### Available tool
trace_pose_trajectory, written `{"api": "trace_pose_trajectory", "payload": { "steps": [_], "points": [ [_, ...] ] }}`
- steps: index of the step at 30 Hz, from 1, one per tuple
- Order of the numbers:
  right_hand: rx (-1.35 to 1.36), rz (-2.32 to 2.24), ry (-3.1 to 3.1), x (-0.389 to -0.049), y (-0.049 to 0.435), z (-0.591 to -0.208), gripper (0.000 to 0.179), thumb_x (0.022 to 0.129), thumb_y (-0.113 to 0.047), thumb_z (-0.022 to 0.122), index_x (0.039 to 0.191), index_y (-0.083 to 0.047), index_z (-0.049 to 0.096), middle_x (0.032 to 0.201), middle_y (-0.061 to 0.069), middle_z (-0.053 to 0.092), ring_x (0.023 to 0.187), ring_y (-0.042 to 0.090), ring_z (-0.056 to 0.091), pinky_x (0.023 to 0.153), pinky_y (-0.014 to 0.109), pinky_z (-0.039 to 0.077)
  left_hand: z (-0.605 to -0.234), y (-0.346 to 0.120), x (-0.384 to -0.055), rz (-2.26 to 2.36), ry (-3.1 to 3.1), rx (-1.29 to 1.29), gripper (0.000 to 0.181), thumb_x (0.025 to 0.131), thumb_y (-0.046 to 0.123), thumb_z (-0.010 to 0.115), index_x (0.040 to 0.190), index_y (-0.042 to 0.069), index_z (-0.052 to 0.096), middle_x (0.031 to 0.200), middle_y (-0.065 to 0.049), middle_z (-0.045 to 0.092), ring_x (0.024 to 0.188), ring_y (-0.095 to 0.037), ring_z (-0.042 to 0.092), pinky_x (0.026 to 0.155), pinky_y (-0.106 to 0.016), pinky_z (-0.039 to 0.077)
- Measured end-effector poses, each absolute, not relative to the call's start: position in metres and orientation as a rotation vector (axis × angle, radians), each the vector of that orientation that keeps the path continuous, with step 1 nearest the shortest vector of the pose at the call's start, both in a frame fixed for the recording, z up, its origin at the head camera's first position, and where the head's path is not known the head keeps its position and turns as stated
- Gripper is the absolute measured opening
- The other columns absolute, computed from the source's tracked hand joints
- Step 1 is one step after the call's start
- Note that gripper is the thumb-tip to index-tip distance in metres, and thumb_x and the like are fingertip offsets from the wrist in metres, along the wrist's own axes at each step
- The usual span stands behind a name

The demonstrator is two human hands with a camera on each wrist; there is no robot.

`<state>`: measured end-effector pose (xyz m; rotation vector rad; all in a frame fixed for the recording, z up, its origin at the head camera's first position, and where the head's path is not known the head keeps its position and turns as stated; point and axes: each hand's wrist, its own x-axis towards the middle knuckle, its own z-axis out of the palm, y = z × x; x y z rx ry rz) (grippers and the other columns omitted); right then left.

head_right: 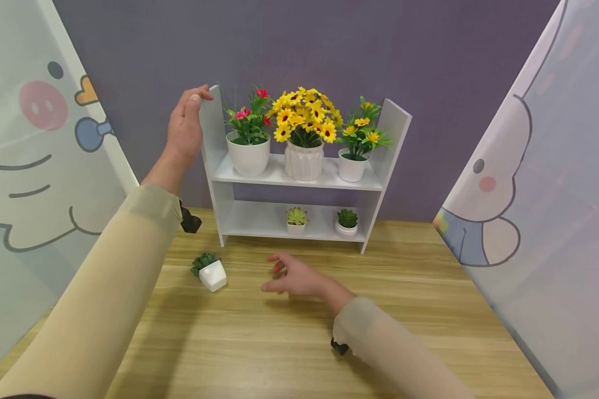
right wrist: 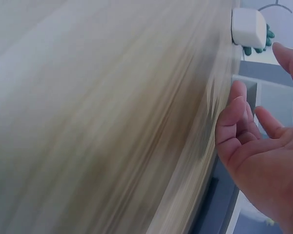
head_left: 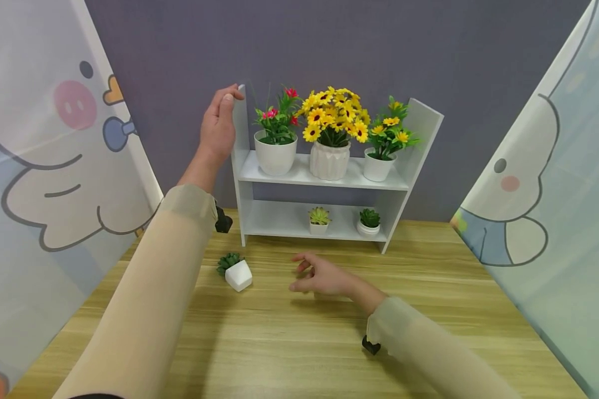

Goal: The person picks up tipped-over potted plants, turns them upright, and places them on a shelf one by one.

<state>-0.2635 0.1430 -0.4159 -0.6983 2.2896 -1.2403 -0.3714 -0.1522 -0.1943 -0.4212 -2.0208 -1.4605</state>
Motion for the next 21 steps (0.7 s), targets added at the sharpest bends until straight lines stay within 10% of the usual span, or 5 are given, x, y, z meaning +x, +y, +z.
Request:
{"api": "trace_pose_trajectory", "payload": {
  "steps": [21],
  "points": [
    [-0.652, -1.196, 2.339, -0.265, 0.062, -0.42, 0.072, 0.094, -0.035, 0.087, 0.15, -0.006, 0.052, 0.138, 0.011, 0.066, 0.123, 0.022, 0.066, 0.101, 0.039, 0.059, -0.194, -0.151, -0.37, -1.451, -2.028, -0.4, 0.038, 0.12, 0.043, 0.032, 0.134, 0.023, 0.061, 0.175, 0.014, 0.043, 0.165, -0.004, 0.031, 0.135, -0.03, 0.025]
  ]
}}
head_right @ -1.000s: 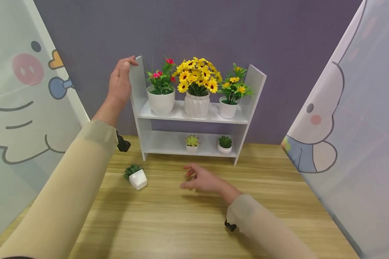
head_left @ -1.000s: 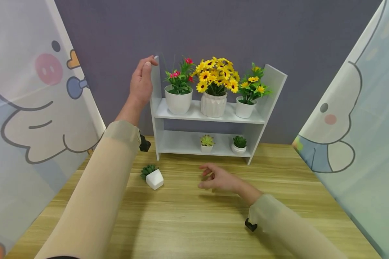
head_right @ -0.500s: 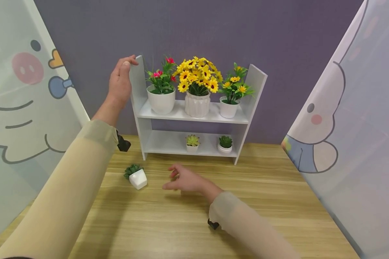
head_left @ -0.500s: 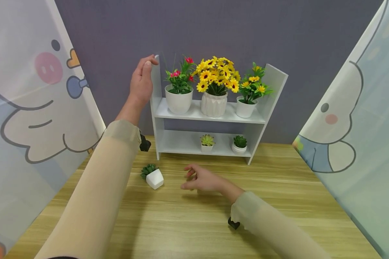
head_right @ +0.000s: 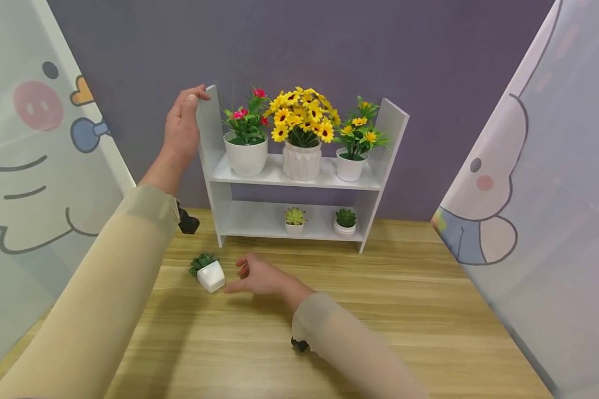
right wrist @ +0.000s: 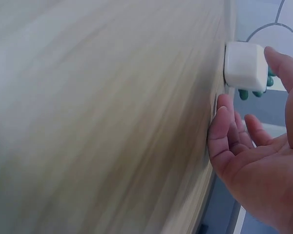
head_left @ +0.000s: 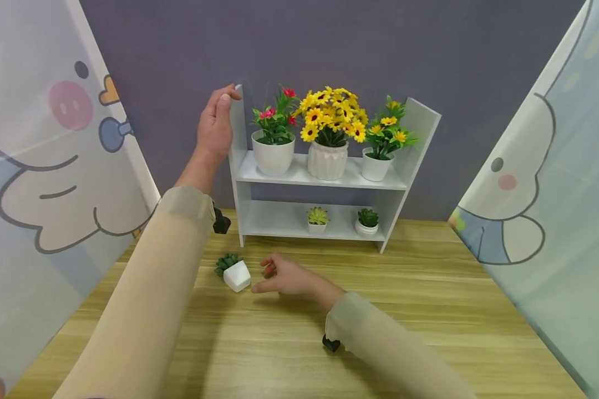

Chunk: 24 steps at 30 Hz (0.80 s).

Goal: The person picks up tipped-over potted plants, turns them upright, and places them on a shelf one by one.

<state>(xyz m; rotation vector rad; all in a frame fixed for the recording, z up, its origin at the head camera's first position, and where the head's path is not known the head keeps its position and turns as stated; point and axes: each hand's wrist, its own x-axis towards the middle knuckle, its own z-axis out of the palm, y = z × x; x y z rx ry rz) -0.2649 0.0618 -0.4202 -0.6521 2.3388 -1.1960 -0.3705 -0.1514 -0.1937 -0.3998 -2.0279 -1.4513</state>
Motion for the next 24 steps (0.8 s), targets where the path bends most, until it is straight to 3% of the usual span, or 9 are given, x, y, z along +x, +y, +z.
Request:
{"api": "trace_pose_trajectory", "payload": {
  "steps": [10, 18, 24],
  "points": [
    [-0.616, -1.19, 2.37, -0.265, 0.03, -0.421, 0.073, 0.09, -0.039, 0.09, 0.146, -0.007, 0.055, 0.127, 0.008, 0.068, 0.108, 0.014, 0.063, 0.09, 0.031, 0.057, -0.194, -0.151, -0.37, -1.454, -2.017, -0.416, 0.037, 0.12, 0.042, 0.033, 0.133, 0.022, 0.061, 0.175, 0.012, 0.044, 0.165, -0.005, 0.032, 0.134, -0.029, 0.025],
    [-0.588, -1.221, 2.35, -0.268, 0.019, -0.425, 0.068, 0.09, -0.033, 0.092, 0.139, -0.003, 0.056, 0.114, 0.004, 0.069, 0.095, 0.013, 0.064, 0.076, 0.026, 0.056, -0.196, -0.153, -0.369, -1.449, -2.023, -0.405, 0.038, 0.12, 0.042, 0.032, 0.135, 0.021, 0.061, 0.175, 0.013, 0.043, 0.165, -0.004, 0.031, 0.134, -0.029, 0.025],
    [-0.599, -1.205, 2.373, -0.27, 0.022, -0.426, 0.06, 0.094, -0.028, 0.088, 0.139, -0.002, 0.057, 0.117, 0.007, 0.069, 0.099, 0.015, 0.065, 0.079, 0.028, 0.057, -0.195, -0.151, -0.37, -1.445, -2.012, -0.418, 0.038, 0.12, 0.042, 0.032, 0.134, 0.02, 0.061, 0.175, 0.011, 0.044, 0.165, -0.005, 0.032, 0.135, -0.029, 0.024]
  ]
}}
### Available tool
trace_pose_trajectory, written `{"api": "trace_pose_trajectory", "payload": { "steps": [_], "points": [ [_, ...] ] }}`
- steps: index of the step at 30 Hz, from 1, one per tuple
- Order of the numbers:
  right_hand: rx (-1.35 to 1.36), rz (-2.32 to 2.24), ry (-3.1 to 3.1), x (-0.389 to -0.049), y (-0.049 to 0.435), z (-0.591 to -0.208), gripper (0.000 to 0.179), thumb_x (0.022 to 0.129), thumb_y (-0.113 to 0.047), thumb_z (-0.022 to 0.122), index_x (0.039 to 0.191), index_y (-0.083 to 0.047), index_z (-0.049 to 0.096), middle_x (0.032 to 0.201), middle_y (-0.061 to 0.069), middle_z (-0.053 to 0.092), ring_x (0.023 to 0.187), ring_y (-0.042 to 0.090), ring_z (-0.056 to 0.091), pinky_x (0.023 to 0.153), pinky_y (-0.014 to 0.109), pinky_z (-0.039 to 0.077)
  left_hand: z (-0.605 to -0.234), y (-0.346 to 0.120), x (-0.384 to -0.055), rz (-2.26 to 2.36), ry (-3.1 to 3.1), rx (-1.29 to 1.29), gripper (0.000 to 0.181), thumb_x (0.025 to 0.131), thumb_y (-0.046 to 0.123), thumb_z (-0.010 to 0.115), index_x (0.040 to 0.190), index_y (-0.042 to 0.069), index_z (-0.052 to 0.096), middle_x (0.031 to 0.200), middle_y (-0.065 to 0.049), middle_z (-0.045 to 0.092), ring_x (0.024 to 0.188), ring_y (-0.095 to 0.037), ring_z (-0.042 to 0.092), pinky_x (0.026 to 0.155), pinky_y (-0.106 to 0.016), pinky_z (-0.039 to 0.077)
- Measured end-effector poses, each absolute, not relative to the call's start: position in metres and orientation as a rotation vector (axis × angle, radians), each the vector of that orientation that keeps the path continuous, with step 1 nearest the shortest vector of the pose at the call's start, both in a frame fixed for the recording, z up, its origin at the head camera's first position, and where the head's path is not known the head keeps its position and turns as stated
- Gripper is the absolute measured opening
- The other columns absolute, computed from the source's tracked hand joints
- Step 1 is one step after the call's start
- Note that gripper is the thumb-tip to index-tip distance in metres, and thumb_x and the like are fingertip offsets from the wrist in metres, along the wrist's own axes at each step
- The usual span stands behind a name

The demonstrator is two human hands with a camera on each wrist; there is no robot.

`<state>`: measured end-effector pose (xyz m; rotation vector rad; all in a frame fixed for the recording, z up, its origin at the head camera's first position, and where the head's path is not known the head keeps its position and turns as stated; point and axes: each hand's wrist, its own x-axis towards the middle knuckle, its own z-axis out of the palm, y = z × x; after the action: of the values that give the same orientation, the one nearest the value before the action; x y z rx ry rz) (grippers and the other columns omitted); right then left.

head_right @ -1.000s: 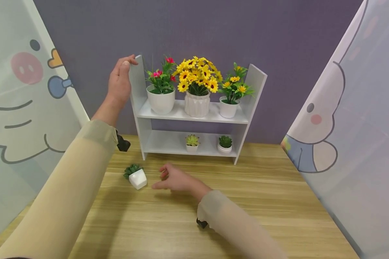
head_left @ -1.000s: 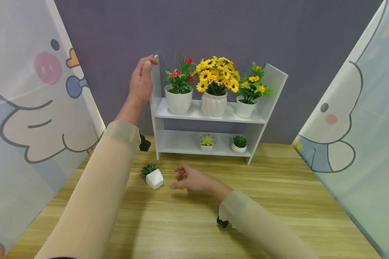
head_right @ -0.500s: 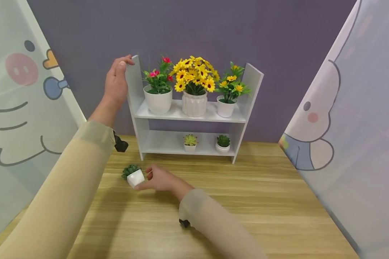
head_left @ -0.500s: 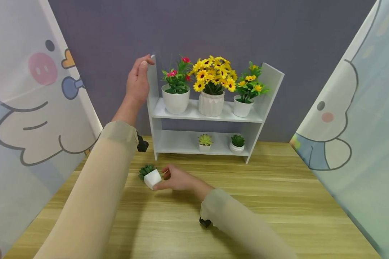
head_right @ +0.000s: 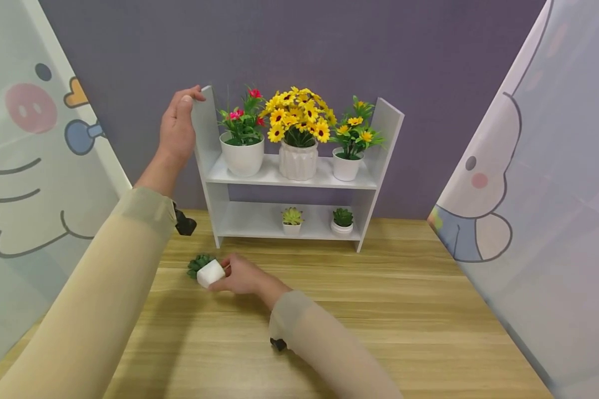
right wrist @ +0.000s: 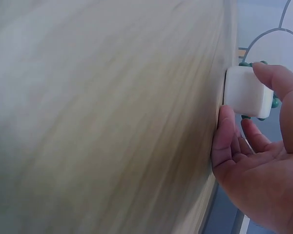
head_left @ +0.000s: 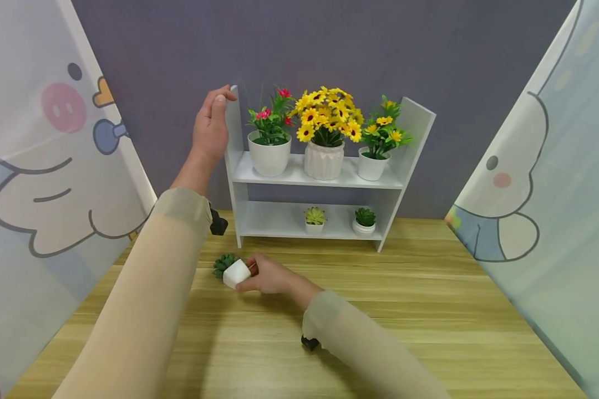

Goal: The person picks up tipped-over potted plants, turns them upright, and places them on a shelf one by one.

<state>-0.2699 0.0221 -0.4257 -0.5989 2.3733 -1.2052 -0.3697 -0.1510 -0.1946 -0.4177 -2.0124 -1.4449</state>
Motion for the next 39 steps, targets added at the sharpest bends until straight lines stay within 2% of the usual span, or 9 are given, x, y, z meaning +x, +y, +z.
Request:
{"api": "trace_pose_trajectory", "payload": {
  "steps": [5, 11, 14, 16, 20, 22, 32, 39],
  "points": [
    [-0.62, -1.197, 2.41, -0.27, 0.025, -0.426, 0.056, 0.096, -0.022, 0.084, 0.141, -0.001, 0.058, 0.123, 0.01, 0.07, 0.105, 0.015, 0.065, 0.091, 0.031, 0.057, -0.194, -0.149, -0.369, -1.442, -2.024, -0.41, 0.038, 0.12, 0.043, 0.032, 0.134, 0.022, 0.061, 0.175, 0.012, 0.044, 0.165, -0.005, 0.031, 0.135, -0.029, 0.024],
    [-0.584, -1.21, 2.441, -0.272, 0.02, -0.422, 0.071, 0.093, -0.042, 0.088, 0.147, -0.007, 0.057, 0.127, 0.008, 0.068, 0.107, 0.017, 0.064, 0.092, 0.036, 0.058, -0.194, -0.15, -0.37, -1.442, -2.021, -0.408, 0.039, 0.12, 0.042, 0.032, 0.134, 0.021, 0.061, 0.174, 0.012, 0.044, 0.165, -0.005, 0.031, 0.134, -0.028, 0.025],
    [-0.564, -1.179, 2.496, -0.273, 0.017, -0.421, 0.07, 0.093, -0.05, 0.087, 0.146, -0.012, 0.059, 0.126, 0.006, 0.068, 0.103, 0.015, 0.063, 0.089, 0.034, 0.056, -0.194, -0.151, -0.37, -1.441, -2.015, -0.409, 0.038, 0.12, 0.042, 0.032, 0.134, 0.021, 0.062, 0.174, 0.011, 0.044, 0.165, -0.005, 0.031, 0.134, -0.028, 0.025],
    [-0.56, -1.171, 2.515, -0.272, 0.015, -0.421, 0.064, 0.094, -0.048, 0.087, 0.142, -0.013, 0.062, 0.121, 0.004, 0.07, 0.096, 0.014, 0.064, 0.082, 0.032, 0.057, -0.195, -0.151, -0.371, -1.44, -2.015, -0.409, 0.038, 0.12, 0.042, 0.033, 0.134, 0.021, 0.062, 0.174, 0.011, 0.045, 0.165, -0.005, 0.031, 0.134, -0.028, 0.025],
    [-0.542, -1.246, 2.477, -0.271, 0.013, -0.42, 0.05, 0.094, -0.033, 0.09, 0.131, -0.01, 0.067, 0.107, 0.003, 0.071, 0.079, 0.014, 0.067, 0.068, 0.028, 0.058, -0.195, -0.152, -0.371, -1.434, -2.017, -0.417, 0.038, 0.12, 0.042, 0.033, 0.134, 0.021, 0.061, 0.175, 0.011, 0.044, 0.165, -0.005, 0.031, 0.134, -0.029, 0.025],
    [-0.529, -1.288, 2.453, -0.27, 0.013, -0.419, 0.045, 0.093, -0.028, 0.091, 0.128, -0.009, 0.069, 0.103, 0.004, 0.071, 0.075, 0.015, 0.069, 0.065, 0.027, 0.06, -0.195, -0.152, -0.371, -1.434, -2.016, -0.423, 0.038, 0.12, 0.042, 0.033, 0.134, 0.021, 0.061, 0.175, 0.011, 0.044, 0.165, -0.005, 0.031, 0.134, -0.029, 0.025],
    [-0.496, -1.4, 2.378, -0.268, 0.019, -0.423, 0.043, 0.092, -0.018, 0.091, 0.129, -0.008, 0.07, 0.104, 0.006, 0.069, 0.078, 0.017, 0.072, 0.069, 0.029, 0.065, -0.195, -0.152, -0.371, -1.437, -2.02, -0.409, 0.037, 0.12, 0.042, 0.032, 0.134, 0.022, 0.061, 0.175, 0.012, 0.044, 0.164, -0.004, 0.032, 0.134, -0.028, 0.025],
    [-0.485, -1.426, 2.341, -0.269, 0.027, -0.423, 0.039, 0.09, -0.012, 0.092, 0.123, -0.012, 0.072, 0.106, 0.006, 0.071, 0.08, 0.019, 0.072, 0.064, 0.033, 0.066, -0.195, -0.152, -0.371, -1.438, -2.03, -0.402, 0.038, 0.12, 0.043, 0.032, 0.134, 0.023, 0.061, 0.174, 0.013, 0.044, 0.164, -0.004, 0.031, 0.135, -0.029, 0.024]
  ]
}}
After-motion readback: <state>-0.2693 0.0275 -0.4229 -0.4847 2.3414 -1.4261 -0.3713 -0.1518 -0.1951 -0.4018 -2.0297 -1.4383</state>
